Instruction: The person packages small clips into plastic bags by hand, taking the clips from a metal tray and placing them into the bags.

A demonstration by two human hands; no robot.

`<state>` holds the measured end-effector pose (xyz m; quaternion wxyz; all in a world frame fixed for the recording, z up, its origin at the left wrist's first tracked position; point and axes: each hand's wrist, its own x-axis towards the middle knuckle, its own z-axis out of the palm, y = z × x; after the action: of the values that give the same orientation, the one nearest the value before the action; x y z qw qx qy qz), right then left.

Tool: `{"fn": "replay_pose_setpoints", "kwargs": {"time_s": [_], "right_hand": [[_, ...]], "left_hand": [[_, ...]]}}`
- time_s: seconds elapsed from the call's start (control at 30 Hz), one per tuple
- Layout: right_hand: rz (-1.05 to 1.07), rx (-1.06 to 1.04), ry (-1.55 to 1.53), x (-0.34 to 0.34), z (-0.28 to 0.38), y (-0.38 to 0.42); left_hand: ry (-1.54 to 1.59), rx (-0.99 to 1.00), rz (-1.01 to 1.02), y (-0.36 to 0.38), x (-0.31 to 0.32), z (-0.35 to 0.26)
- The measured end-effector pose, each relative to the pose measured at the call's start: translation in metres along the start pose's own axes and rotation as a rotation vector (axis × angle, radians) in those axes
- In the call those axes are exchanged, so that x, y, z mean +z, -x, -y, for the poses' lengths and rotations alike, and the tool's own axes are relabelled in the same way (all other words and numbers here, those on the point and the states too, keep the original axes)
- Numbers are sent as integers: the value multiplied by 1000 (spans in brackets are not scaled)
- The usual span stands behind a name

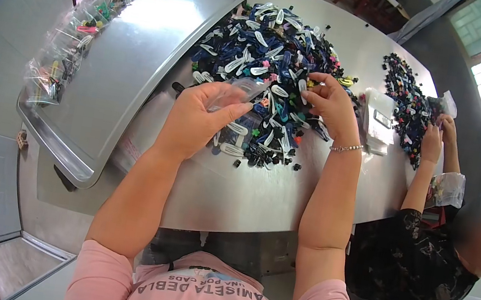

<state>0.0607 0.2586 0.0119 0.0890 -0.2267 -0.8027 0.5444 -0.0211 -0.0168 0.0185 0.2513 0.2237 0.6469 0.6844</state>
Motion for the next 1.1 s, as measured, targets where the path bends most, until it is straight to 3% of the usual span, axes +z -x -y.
{"fn": "replay_pose_setpoints", "kwargs": {"time_s": [0.3, 0.63, 0.83, 0.9, 0.97, 1.1], "right_hand": [[-20, 65, -412, 2, 9, 0], [-100, 56, -350, 1, 3, -5], [-271, -78, 316, -1, -11, -7], [-322, -106, 354, -5, -18, -7], [-307, -44, 704, -12, -12, 2], [-87, -62, 586, -19, -27, -5]], "left_hand": [[66, -23, 21, 1, 2, -2], [53, -21, 15, 1, 1, -2], [44, -38, -5, 1, 3, 0], [46, -41, -11, 1, 3, -1], [30, -40, -11, 1, 3, -1], [9, -51, -1, 2, 4, -4]]}}
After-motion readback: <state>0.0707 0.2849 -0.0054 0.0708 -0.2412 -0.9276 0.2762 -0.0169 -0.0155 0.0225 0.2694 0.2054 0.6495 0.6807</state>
